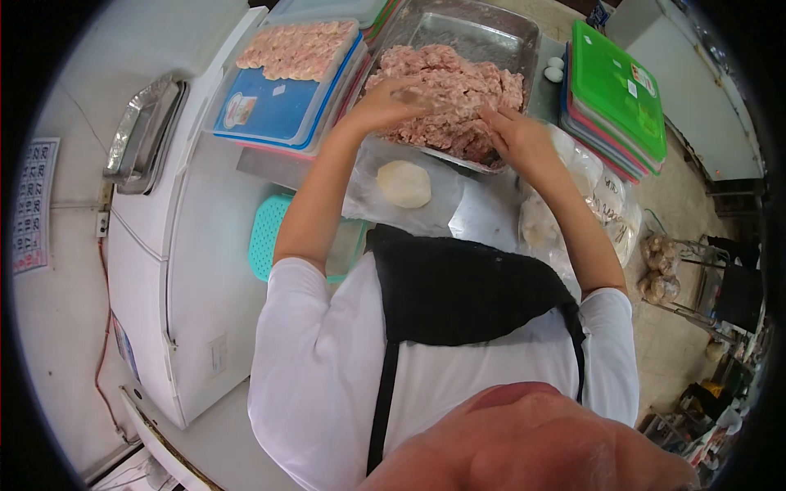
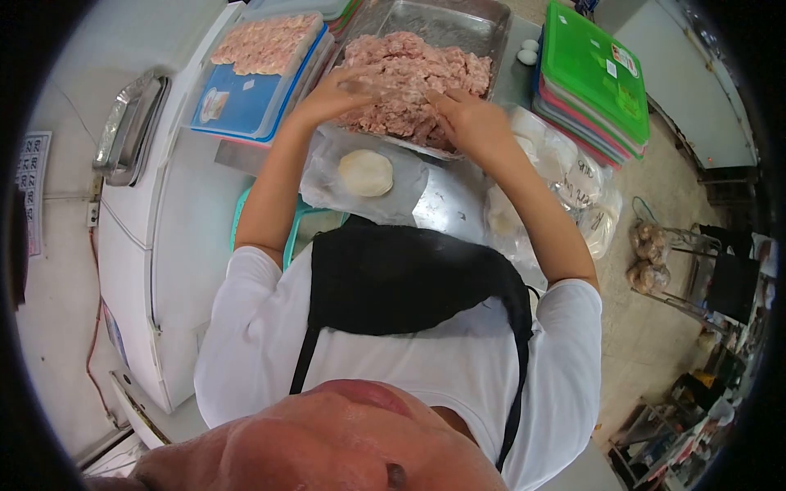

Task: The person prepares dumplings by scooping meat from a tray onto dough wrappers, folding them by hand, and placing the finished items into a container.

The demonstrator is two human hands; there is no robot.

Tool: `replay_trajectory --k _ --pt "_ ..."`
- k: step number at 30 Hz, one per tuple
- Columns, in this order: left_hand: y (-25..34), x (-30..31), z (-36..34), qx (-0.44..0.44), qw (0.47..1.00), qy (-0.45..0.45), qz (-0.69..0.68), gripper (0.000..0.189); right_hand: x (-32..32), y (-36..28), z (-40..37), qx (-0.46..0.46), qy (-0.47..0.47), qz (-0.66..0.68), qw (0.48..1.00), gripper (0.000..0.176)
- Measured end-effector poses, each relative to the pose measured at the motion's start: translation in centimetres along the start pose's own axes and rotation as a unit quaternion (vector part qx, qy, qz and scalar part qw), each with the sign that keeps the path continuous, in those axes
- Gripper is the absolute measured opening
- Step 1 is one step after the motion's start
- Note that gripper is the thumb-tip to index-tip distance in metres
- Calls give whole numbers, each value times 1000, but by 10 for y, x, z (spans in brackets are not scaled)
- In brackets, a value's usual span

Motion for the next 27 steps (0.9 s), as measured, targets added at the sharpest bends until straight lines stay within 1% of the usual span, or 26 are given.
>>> replay_trajectory --k 2,3,5,6,8,9,11,12,13,14,16,17,20,21,23,24,25,26,27 --pt "-10 -2 5 -57 998 -7 14 67 -27 29 -9 -20 -30 8 999 29" --pt "-15 1 2 -70 997 26 3 67 -13 30 -10 -135 -223 -197 945 28" --pt "-27 14 -10 -97 992 80 -12 67 -5 42 -26 -146 -181 -148 961 28" --pt "-21 25 -14 -111 991 80 -15 65 0 45 -29 -151 -157 -127 968 28" --pt "-1 42 -34 -129 989 70 -30 59 22 20 -25 -202 -94 22 975 29" --pt "10 50 -42 -173 982 67 -40 57 32 5 -19 -222 -58 95 969 29" --pt "27 64 -56 -257 962 66 -58 53 33 -38 -2 -163 -57 173 970 32" --pt "25 68 -56 -236 969 16 -68 51 28 -58 8 -133 -55 212 967 34" --pt "20 71 -56 -213 973 -34 -78 49 12 -75 18 -92 -59 171 979 30" --pt "14 75 -57 -190 974 -84 -86 48 6 -83 28 -74 -74 153 983 28" --pt "-3 92 -62 -182 980 -41 -61 46 -5 -98 51 -34 -106 117 987 23" --pt "-13 102 -65 -177 983 -18 -48 45 3 -104 64 -16 -82 49 995 22" --pt "-60 130 -65 -106 991 72 -39 46 9 -160 88 -3 19 -80 997 24" --pt "-62 140 -71 -139 987 67 -34 49 -6 -171 95 38 19 -110 993 22" --pt "-62 160 -85 -206 977 56 -24 55 -12 -181 113 15 -22 -144 989 24" --pt "-72 166 -89 -169 983 41 -50 55 -12 -185 121 3 -44 -161 986 25" --pt "-82 172 -93 -133 988 28 -76 56 -7 -185 127 1 -32 -160 987 26" --pt "-92 179 -96 -98 990 15 -101 56 -8 -193 135 -3 -23 -128 992 26" --pt "-97 187 -100 -104 988 31 -106 55 -8 -203 139 -8 -15 -95 995 26"
Point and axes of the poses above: each hand's wrist, its own z-axis towards the middle knuckle, its own x-axis out of the back of the hand, y = z × x, the point moved 5 cm from there along z, towards the middle knuckle, and after that the axes turned 3 degrees about x, right-handed, at the moved point
